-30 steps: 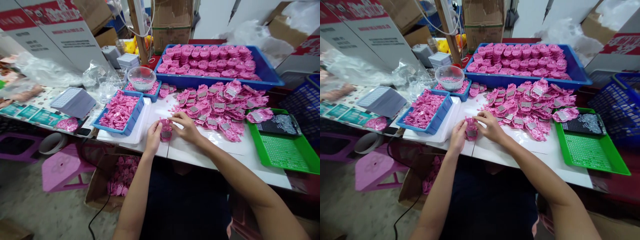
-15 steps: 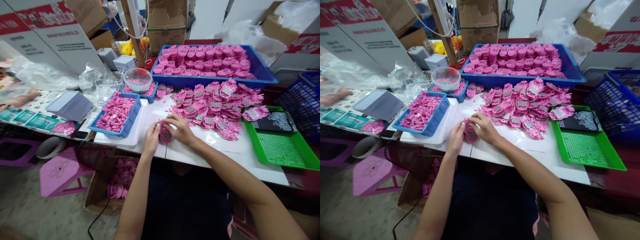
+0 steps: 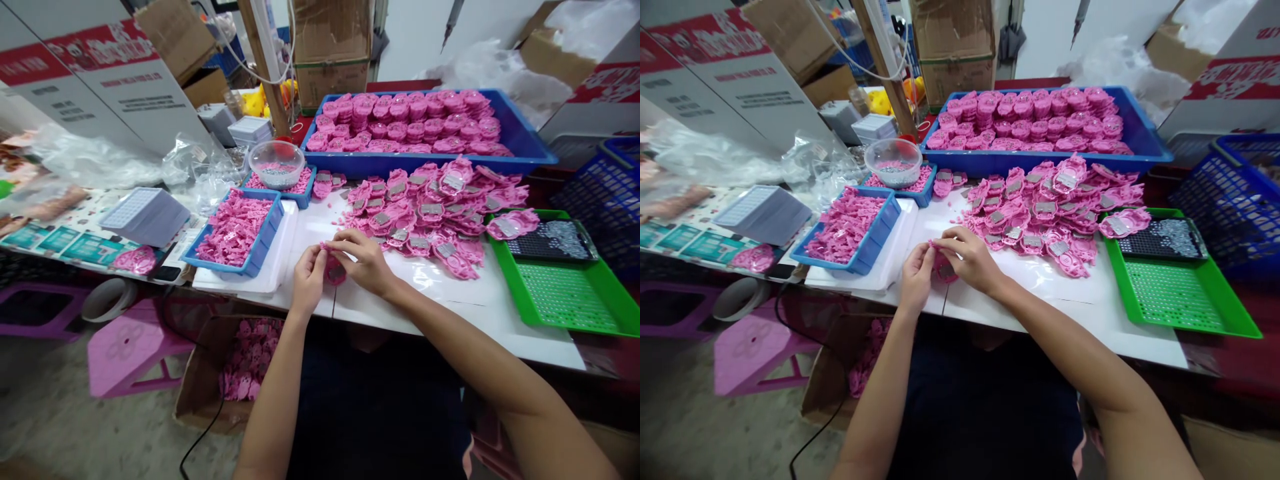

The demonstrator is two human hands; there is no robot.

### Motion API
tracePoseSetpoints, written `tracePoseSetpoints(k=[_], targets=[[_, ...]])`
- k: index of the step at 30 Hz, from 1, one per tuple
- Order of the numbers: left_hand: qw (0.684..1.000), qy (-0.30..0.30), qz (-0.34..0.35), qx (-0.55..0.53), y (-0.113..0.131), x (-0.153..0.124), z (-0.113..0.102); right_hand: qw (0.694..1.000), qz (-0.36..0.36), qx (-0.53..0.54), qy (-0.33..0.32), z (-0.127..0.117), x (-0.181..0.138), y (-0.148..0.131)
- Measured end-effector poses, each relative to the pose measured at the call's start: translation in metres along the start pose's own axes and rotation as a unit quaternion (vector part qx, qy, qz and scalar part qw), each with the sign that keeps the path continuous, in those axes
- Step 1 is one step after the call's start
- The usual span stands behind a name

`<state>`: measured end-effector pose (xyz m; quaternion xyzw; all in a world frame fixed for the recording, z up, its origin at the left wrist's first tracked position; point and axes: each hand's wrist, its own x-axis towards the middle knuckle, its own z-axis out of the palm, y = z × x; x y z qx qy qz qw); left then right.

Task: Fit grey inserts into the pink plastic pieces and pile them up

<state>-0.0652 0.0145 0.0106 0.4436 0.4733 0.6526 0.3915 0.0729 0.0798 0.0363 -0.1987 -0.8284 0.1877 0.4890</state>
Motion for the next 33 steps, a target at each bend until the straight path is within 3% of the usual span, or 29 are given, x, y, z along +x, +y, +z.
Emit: tracePoseSetpoints(k=[9, 18, 26, 33], targets=[[0.994, 0.049, 0.094, 0.036, 0.009, -0.005, 0.001, 0.991, 0.109, 0.084, 0.009, -0.005, 0.007, -0.012], [0.966, 0.092, 0.214, 0.111, 0.003, -0.004, 0.0, 0.995, 0.052, 0.041, -0.073, -0.01, 0.005, -0.009], [0.963, 0.099, 0.21, 0.134, 0.005, -0.005, -0.001, 0.995, 0.057, 0.036, -0.08, 0.001, 0.003, -0.012], [0.97, 0.109, 0.187, 0.113, -0.001, -0.005, -0.004, 0.997, 0.059, 0.012, -0.048, 0.012, -0.001, -0.023]])
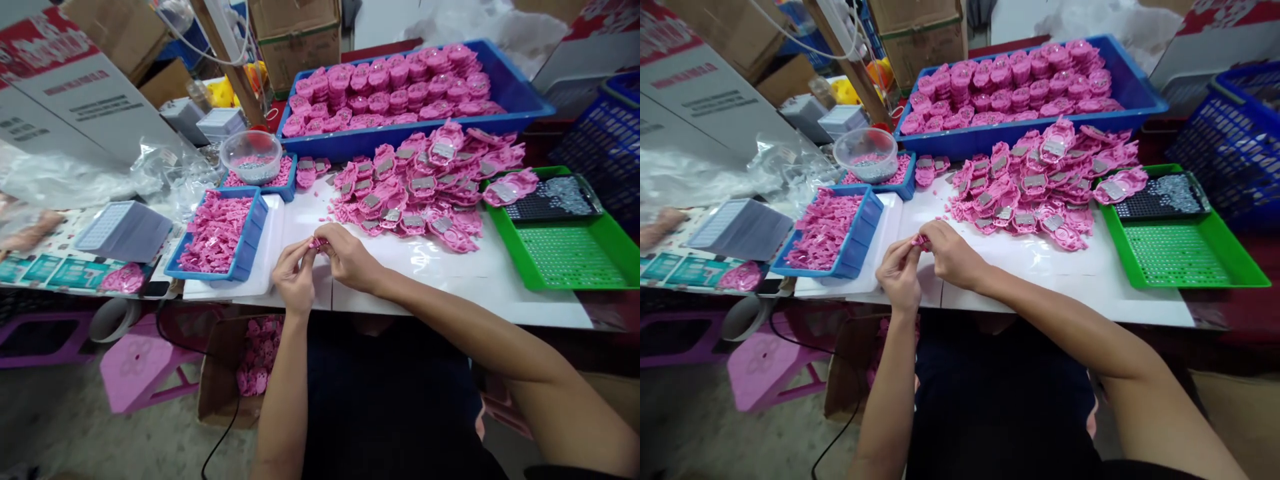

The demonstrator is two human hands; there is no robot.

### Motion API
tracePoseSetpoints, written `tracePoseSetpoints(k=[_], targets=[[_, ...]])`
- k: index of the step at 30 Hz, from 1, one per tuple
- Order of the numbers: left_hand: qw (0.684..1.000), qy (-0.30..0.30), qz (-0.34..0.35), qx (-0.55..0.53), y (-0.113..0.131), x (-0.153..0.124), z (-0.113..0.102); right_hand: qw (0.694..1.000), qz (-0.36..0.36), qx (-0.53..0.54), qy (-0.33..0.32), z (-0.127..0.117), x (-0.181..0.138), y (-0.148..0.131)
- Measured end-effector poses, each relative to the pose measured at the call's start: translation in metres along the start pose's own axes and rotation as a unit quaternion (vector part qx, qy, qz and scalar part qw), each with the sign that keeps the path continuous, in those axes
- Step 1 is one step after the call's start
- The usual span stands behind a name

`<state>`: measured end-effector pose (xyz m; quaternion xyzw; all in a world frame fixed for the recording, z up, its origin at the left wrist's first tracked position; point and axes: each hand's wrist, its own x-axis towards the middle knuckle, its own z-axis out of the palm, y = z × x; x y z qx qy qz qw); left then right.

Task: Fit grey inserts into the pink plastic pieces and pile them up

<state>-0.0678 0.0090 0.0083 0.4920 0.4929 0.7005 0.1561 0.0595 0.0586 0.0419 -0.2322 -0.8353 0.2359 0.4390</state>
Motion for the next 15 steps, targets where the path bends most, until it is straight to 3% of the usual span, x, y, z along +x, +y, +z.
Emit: tracePoseSetpoints(k=[6, 15], targets=[[1.0, -0.005, -0.021, -0.016, 0.0, 0.0, 0.0, 1.0, -0.008, -0.01, 0.007, 0.001, -0.001, 0.0], [1.0, -0.009, -0.025, -0.016, -0.001, -0.001, 0.007, 0.995, 0.068, 0.076, 0.009, -0.008, 0.001, 0.011]])
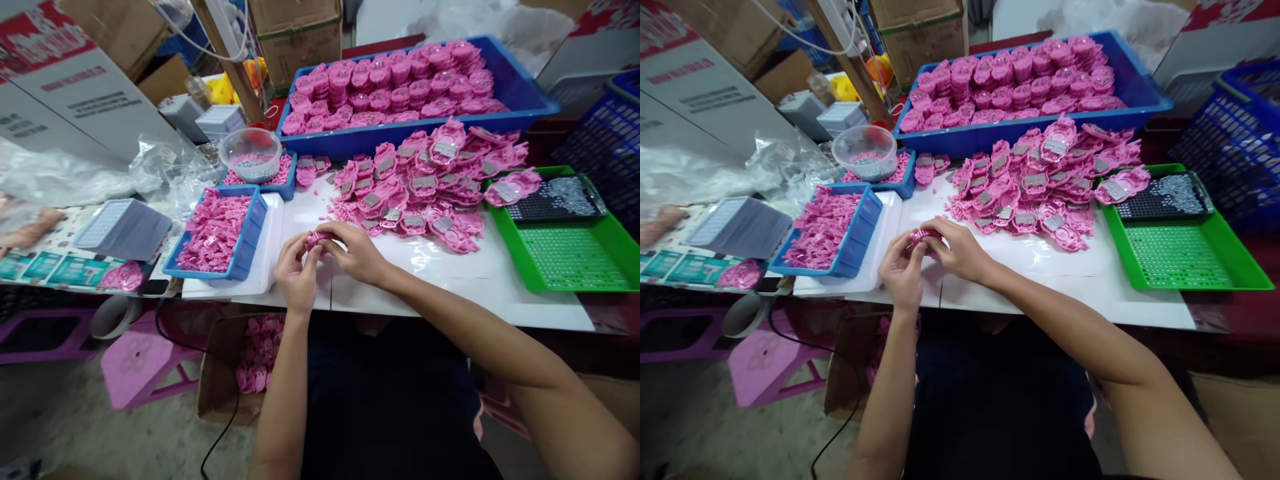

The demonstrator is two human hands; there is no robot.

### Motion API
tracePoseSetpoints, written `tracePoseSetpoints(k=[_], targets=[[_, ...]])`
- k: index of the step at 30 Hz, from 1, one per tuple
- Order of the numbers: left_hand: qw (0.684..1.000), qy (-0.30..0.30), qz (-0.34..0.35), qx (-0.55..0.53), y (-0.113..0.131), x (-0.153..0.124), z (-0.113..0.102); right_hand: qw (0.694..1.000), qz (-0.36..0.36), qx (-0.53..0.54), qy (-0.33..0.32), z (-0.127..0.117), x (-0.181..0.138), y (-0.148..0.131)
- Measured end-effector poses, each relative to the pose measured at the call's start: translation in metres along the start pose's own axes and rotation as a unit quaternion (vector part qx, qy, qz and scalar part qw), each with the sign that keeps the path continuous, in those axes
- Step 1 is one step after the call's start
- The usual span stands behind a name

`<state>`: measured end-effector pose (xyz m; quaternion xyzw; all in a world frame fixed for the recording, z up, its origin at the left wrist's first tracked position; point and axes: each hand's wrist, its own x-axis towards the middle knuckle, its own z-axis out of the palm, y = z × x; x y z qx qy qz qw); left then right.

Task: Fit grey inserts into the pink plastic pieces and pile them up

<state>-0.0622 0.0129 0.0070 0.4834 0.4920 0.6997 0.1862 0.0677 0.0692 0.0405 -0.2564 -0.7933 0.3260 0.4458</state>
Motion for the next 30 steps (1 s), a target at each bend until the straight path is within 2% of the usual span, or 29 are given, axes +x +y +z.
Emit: tracePoseSetpoints(k=[7, 14, 17, 22, 26, 30], targets=[[0.996, 0.011, 0.046, 0.074, 0.002, 0.0, 0.0, 0.999, 0.002, -0.036, -0.005, 0.0, 0.001, -0.005], [0.984, 0.026, 0.108, 0.137, 0.001, -0.004, 0.002, 0.996, -0.049, -0.075, -0.001, 0.006, -0.002, -0.006], [0.982, 0.017, 0.113, 0.147, 0.002, -0.006, 0.001, 0.995, -0.066, -0.076, 0.001, 0.009, -0.003, -0.008], [0.984, 0.017, 0.112, 0.139, 0.003, -0.006, -0.001, 0.996, -0.053, -0.068, 0.006, 0.011, -0.003, -0.01], [0.993, 0.019, 0.064, 0.098, 0.004, -0.004, 0.0, 0.998, -0.036, -0.049, -0.011, 0.006, 0.0, -0.008], [0.999, 0.0, -0.047, 0.007, 0.007, -0.002, 0.001, 0.999, 0.018, -0.018, -0.035, -0.005, 0.004, -0.005]])
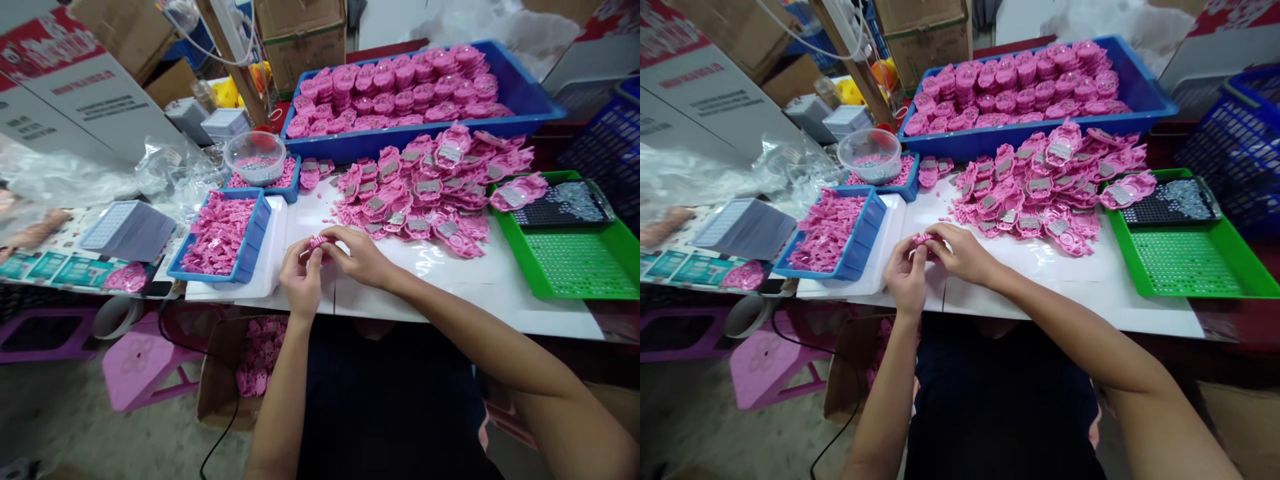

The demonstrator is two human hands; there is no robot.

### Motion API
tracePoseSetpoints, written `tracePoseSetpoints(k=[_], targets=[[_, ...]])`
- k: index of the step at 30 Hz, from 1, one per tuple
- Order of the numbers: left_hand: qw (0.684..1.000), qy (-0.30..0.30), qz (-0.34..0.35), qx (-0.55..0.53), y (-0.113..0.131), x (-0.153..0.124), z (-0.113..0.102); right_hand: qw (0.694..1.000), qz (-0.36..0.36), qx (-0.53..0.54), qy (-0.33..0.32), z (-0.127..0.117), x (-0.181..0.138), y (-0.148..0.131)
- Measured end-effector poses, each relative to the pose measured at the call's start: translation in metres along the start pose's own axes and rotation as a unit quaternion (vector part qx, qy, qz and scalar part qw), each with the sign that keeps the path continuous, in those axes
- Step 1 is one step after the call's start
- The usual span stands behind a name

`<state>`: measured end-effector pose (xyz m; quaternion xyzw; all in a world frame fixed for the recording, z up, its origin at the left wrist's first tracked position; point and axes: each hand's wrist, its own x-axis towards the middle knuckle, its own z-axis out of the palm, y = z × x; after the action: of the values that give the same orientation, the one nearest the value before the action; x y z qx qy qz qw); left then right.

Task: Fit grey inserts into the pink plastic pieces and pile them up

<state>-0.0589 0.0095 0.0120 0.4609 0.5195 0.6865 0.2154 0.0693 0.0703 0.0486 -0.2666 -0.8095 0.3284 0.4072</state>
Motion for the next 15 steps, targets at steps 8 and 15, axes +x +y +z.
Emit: tracePoseSetpoints(k=[8, 15], targets=[[0.992, -0.014, -0.103, -0.074, 0.0, 0.003, -0.002, 1.0, 0.013, -0.02, -0.014, -0.012, 0.001, -0.007], [0.982, -0.061, -0.15, -0.098, -0.005, 0.001, 0.001, 0.995, 0.048, -0.081, -0.04, -0.03, 0.013, -0.008]])
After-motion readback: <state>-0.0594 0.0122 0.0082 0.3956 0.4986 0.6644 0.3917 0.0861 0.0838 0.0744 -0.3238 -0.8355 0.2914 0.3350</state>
